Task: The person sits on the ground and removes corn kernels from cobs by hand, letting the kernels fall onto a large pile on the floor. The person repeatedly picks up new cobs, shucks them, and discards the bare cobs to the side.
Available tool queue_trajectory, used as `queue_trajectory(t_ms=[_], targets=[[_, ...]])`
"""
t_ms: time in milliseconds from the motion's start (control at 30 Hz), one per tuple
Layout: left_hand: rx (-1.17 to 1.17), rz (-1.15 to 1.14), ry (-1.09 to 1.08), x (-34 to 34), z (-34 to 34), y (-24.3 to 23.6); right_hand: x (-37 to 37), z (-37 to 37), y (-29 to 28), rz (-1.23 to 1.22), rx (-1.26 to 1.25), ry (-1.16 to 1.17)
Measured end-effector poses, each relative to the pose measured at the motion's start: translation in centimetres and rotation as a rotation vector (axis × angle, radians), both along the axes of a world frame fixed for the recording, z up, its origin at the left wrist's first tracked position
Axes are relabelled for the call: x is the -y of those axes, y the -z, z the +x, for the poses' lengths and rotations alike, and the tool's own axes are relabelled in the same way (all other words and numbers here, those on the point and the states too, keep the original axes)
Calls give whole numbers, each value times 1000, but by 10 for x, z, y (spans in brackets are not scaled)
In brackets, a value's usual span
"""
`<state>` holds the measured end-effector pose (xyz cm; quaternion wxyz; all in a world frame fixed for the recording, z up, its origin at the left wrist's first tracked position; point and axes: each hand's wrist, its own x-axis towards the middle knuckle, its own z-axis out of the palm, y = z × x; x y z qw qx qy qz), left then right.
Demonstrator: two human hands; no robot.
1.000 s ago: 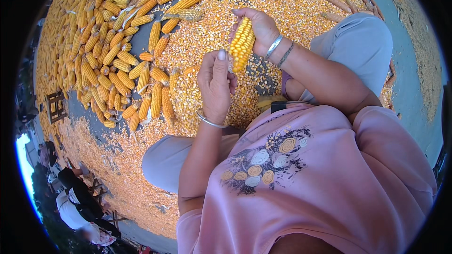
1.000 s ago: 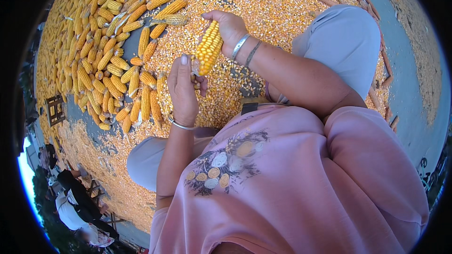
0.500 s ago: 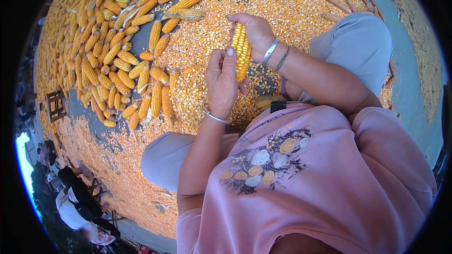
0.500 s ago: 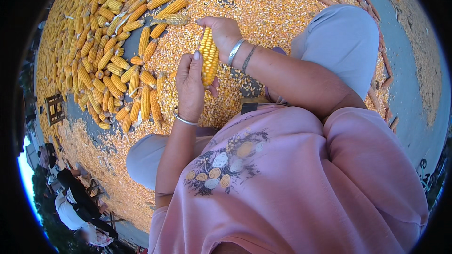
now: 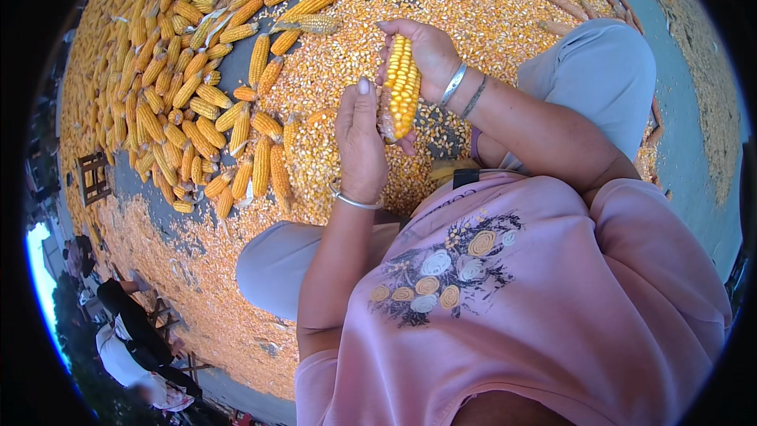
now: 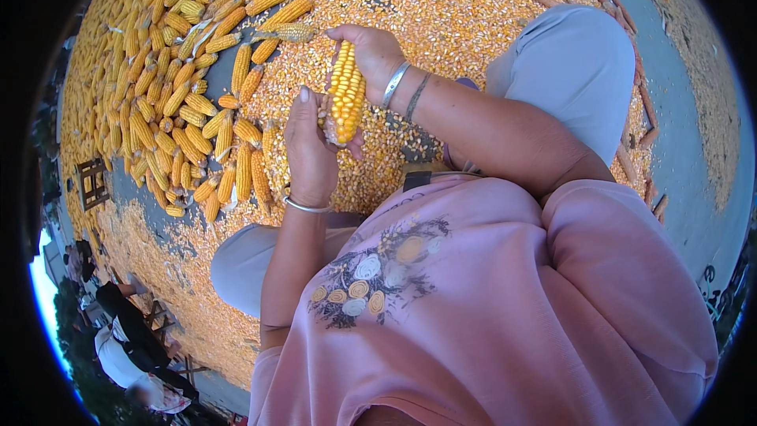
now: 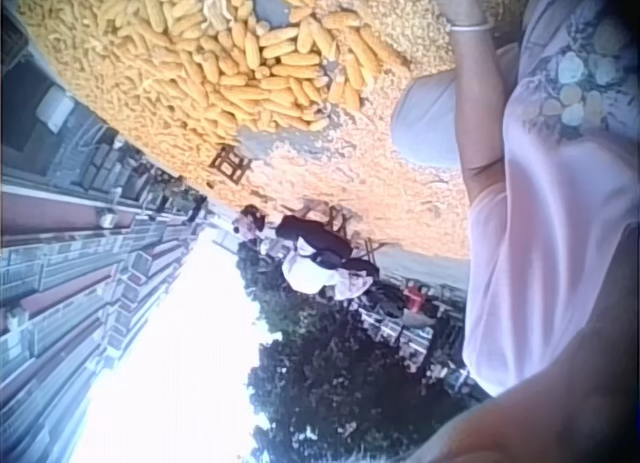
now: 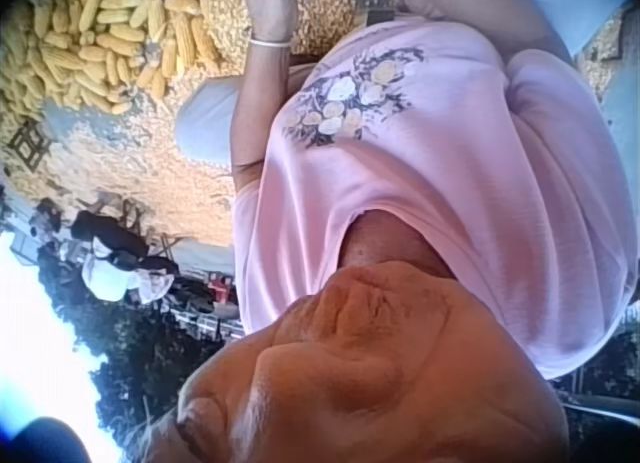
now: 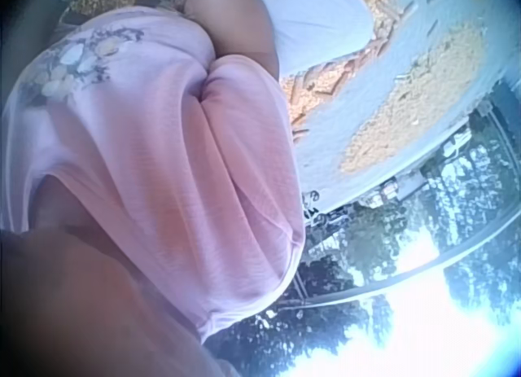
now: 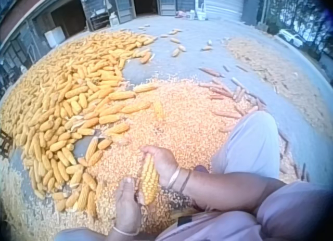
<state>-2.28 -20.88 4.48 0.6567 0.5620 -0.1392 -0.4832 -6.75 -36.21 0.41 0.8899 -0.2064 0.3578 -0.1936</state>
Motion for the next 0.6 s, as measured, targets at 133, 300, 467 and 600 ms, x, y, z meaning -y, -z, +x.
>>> queue_trajectory(t_ms=[133,300,467,600], targets=[[-14,-53,49,-6,4,9,1,0,-3,7,15,-11],[-94,-16,13,-2,3,7,-4,1,3,-100,-35,-33],[-48,75,1,2,0,18,-19,2,-9,-231,-86,-38],[29,72,-74,1,0,29,-23,2,-10,-520,-199,-66]])
